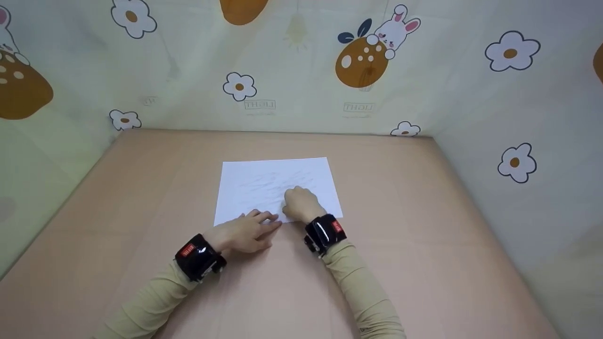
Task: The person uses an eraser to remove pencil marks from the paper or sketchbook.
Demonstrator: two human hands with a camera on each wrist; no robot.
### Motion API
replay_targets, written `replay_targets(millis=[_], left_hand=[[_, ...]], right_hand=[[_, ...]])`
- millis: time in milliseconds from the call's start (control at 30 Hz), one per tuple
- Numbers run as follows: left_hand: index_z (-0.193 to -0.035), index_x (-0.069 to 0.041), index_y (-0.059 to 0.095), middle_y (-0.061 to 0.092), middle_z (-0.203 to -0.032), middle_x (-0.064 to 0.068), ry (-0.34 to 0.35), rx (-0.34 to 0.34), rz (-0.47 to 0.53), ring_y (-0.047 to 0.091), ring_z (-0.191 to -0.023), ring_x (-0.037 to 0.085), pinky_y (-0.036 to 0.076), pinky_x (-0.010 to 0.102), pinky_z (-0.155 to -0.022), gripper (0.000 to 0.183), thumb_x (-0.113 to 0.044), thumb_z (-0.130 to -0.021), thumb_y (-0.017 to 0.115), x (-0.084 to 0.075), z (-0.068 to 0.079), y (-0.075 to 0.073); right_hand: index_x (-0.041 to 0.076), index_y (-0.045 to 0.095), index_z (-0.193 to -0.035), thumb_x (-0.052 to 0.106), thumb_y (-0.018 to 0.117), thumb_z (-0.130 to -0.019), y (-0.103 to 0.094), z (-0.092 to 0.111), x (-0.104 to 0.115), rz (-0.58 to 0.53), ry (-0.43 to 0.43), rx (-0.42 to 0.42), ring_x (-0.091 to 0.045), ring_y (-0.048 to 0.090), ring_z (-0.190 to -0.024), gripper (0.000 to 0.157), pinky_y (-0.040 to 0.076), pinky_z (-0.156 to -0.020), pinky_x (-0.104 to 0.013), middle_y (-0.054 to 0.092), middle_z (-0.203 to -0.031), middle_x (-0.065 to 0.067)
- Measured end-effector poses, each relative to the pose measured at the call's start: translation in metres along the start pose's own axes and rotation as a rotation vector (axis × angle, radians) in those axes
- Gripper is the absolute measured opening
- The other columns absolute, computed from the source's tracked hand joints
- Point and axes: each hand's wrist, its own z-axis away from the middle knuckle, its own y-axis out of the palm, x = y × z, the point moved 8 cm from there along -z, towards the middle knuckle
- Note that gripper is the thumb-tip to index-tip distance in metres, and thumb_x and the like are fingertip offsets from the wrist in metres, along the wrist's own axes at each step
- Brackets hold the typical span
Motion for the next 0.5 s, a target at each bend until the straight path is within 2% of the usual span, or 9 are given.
replay_targets(millis=[133,200,267,367,433,500], left_hand=[[-0.145,-0.019,0.040,0.035,-0.153,0.001,0.006,0.000,-0.002,0.031,-0.141,0.025,0.029,0.062,-0.111,0.055,-0.035,-0.094,0.050,-0.001,0.000,0.000],[-0.145,-0.019,0.040,0.035,-0.153,0.001,0.004,-0.001,0.000,0.031,-0.141,0.025,0.029,0.062,-0.111,0.055,-0.036,-0.094,0.051,-0.001,-0.001,0.001],[-0.145,-0.020,0.041,0.035,-0.153,0.001,0.002,-0.001,0.000,0.031,-0.141,0.025,0.029,0.062,-0.111,0.055,-0.036,-0.094,0.051,-0.001,-0.001,0.001],[-0.145,-0.020,0.041,0.035,-0.153,0.001,0.003,0.003,0.005,0.032,-0.141,0.026,0.029,0.063,-0.110,0.055,-0.035,-0.094,0.050,0.000,0.000,0.000],[-0.145,-0.019,0.041,0.035,-0.154,0.001,0.010,0.010,0.012,0.031,-0.141,0.026,0.029,0.062,-0.111,0.054,-0.035,-0.094,0.049,0.001,0.001,-0.001],[-0.145,-0.020,0.041,0.034,-0.154,0.000,0.008,0.018,0.035,0.030,-0.142,0.026,0.029,0.061,-0.112,0.053,-0.034,-0.095,0.049,0.003,0.004,-0.002]], right_hand=[[-0.002,0.061,-0.070,0.014,0.060,-0.082,-0.006,0.005,-0.023,0.031,0.157,0.001,-0.028,0.054,-0.069,0.020,0.050,-0.066,-0.043,0.061,-0.075,-0.016],[-0.005,0.064,-0.078,0.012,0.058,-0.080,-0.008,0.007,-0.031,0.056,0.206,-0.006,-0.032,0.058,-0.074,0.019,0.053,-0.071,-0.048,0.063,-0.084,-0.022],[-0.005,0.063,-0.076,0.012,0.058,-0.079,-0.007,0.006,-0.027,0.054,0.183,-0.011,-0.033,0.058,-0.073,0.017,0.053,-0.069,-0.048,0.063,-0.083,-0.022],[0.001,0.056,-0.064,0.011,0.060,-0.078,-0.004,0.004,-0.007,0.057,0.081,-0.031,-0.029,0.053,-0.066,0.018,0.049,-0.060,-0.043,0.059,-0.072,-0.017],[0.007,0.047,-0.057,0.012,0.061,-0.078,-0.003,0.004,0.001,0.042,0.034,-0.025,-0.025,0.047,-0.061,0.026,0.043,-0.054,-0.038,0.053,-0.064,-0.010],[0.011,0.041,-0.054,0.013,0.061,-0.079,-0.003,0.004,-0.001,0.027,0.039,-0.008,-0.022,0.043,-0.059,0.032,0.036,-0.050,-0.033,0.047,-0.061,-0.006]])
